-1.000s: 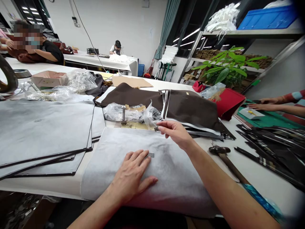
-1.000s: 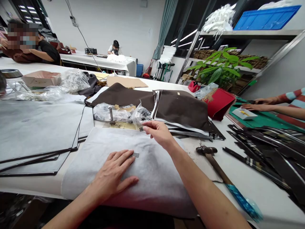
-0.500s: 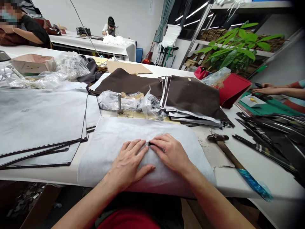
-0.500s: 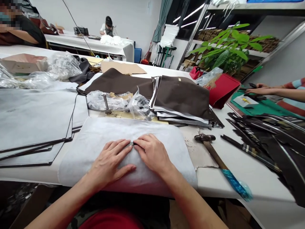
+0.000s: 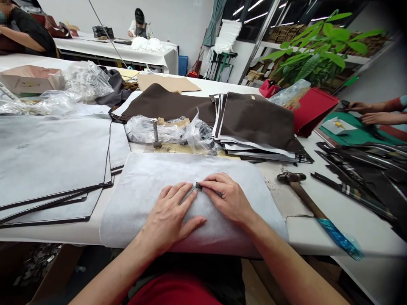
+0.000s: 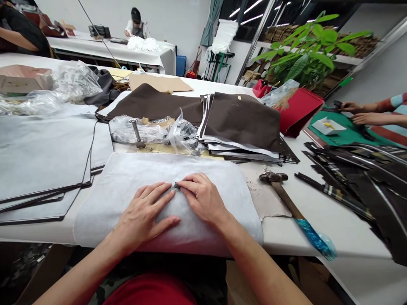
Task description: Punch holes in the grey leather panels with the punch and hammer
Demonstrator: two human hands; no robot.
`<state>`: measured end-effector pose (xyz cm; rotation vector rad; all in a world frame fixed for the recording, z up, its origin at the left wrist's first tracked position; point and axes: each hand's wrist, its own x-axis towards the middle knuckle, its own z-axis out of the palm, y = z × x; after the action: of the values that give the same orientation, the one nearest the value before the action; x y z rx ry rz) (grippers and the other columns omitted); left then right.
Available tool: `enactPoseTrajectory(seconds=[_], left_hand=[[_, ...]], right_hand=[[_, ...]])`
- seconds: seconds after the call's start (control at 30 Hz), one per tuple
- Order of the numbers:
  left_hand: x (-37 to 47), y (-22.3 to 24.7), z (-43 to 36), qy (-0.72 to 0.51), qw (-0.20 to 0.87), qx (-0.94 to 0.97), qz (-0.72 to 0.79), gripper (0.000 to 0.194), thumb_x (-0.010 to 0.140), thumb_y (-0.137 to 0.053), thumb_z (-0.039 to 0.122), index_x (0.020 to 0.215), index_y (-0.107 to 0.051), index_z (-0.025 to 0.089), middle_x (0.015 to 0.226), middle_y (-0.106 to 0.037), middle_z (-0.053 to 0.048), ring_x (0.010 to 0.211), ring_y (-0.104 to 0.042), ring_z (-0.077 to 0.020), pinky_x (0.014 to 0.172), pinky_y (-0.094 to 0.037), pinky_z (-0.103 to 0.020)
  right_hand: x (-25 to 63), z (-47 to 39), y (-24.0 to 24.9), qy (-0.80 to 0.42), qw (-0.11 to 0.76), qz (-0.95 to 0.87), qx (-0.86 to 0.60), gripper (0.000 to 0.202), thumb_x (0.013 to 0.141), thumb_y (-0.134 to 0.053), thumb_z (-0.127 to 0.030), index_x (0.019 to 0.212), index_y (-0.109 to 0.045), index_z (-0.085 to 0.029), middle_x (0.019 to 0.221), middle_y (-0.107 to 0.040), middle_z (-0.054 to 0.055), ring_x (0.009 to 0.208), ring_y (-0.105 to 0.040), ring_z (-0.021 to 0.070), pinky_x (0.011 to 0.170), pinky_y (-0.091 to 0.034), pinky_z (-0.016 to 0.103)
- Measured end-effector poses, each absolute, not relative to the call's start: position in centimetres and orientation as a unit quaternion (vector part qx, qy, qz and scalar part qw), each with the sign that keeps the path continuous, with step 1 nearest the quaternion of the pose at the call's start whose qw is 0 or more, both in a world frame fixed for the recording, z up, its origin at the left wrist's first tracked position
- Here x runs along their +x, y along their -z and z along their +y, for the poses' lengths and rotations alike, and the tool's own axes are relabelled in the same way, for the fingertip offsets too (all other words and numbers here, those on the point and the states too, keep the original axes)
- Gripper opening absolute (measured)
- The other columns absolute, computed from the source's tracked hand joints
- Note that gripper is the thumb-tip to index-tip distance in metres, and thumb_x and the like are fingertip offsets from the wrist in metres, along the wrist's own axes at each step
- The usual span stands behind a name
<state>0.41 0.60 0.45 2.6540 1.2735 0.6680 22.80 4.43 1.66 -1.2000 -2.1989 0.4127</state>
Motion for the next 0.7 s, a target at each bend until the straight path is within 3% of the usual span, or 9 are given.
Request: enactPoseTrajectory(seconds=[0.23,0.53,0.7], left_hand=[[0.4,-0.5,0.5,-0.221,0.064,0.877,0.421,0.060,0.099,-0.055,0.059,0.138,-0.060,0.014,0.148,-0.055,-0.016,0.135,-0.049,-0.0318,0.111,-0.041,-0.050],[0.4,-0.3,0.5,-0.221,0.066,0.878,0.420,0.061,0.099,-0.055,0.056,0.144,-0.056,0.014,0.153,-0.051,-0.013,0.138,-0.047,-0.0320,0.113,-0.039,-0.050],[0.4,-0.6,0.5,-0.224,0.071,0.877,0.420,0.060,0.100,-0.053,0.058,0.140,-0.058,0.014,0.152,-0.053,-0.013,0.138,-0.047,-0.0319,0.113,-0.038,-0.051]], right_hand=[[22.6,4.5,-1.5,-0.178,0.323,-0.824,-0.430,0.024,0.098,-0.062,-0.017,0.115,-0.077,-0.028,0.109,-0.074,0.003,0.102,-0.063,0.0210,0.092,-0.054,0.038],[23.2,3.4,-2.6,-0.105,0.182,-0.893,-0.398,0.039,0.099,-0.056,-0.015,0.136,-0.065,-0.024,0.133,-0.068,0.005,0.115,-0.057,0.0283,0.100,-0.049,0.049],[22.0,6.6,-4.3,-0.150,0.224,-0.871,-0.410,0.026,0.100,-0.058,-0.022,0.119,-0.075,-0.023,0.122,-0.073,0.006,0.113,-0.063,0.0251,0.100,-0.051,0.042]])
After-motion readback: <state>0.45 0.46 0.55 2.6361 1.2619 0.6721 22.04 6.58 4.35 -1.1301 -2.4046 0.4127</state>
